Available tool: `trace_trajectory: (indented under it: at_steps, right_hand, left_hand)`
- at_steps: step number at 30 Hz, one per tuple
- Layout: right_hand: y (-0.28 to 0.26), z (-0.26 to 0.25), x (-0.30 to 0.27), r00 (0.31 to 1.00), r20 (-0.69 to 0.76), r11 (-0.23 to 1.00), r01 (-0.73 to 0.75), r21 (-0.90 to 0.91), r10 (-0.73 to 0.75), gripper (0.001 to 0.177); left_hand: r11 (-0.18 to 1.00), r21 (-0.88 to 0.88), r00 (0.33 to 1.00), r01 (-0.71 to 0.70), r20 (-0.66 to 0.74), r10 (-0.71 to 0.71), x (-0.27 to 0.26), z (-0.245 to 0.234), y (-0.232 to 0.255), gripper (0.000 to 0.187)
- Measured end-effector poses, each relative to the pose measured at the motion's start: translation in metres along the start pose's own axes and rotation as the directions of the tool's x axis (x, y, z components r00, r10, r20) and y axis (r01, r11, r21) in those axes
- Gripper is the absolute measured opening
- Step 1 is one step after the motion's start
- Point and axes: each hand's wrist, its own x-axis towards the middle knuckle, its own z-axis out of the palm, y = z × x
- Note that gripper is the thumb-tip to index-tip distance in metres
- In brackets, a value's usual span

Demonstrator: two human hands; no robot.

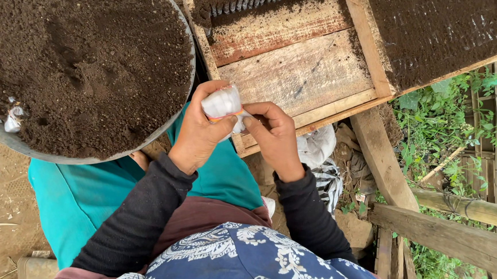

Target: The person sits with a large basin of soil between their legs and repeatedly scoops soil into small white packets. They then fold the packets closed and place them into a wooden tray beside them.

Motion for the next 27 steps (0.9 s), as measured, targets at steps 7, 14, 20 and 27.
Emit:
trace_trajectory:
  at_steps: [7,14,20,27]
  right_hand:
    - [-0.024,-0.001,0.001,0.997,0.079,0.998,-0.014,-0.061,0.019,0.014]
    - [-0.017,-0.002,0.005,0.992,0.103,0.913,0.106,-0.394,-0.070,0.005]
    - [-0.016,0.003,0.002,0.994,0.095,0.990,-0.044,-0.131,0.057,0.014]
    - [-0.028,0.012,-0.001,0.949,0.222,0.833,0.306,-0.461,-0.226,0.029]
  left_hand:
    - [0.998,-0.055,1.000,0.025,0.019,-0.024,-0.003,-0.005,-0.007,0.051]
    - [0.992,-0.113,0.999,0.047,0.007,-0.047,0.000,-0.007,-0.003,0.051]
    - [0.971,-0.225,0.996,0.084,0.001,-0.086,0.004,-0.014,-0.014,0.052]
    - [0.820,-0.520,0.970,0.240,0.085,-0.229,0.006,-0.028,-0.032,0.046]
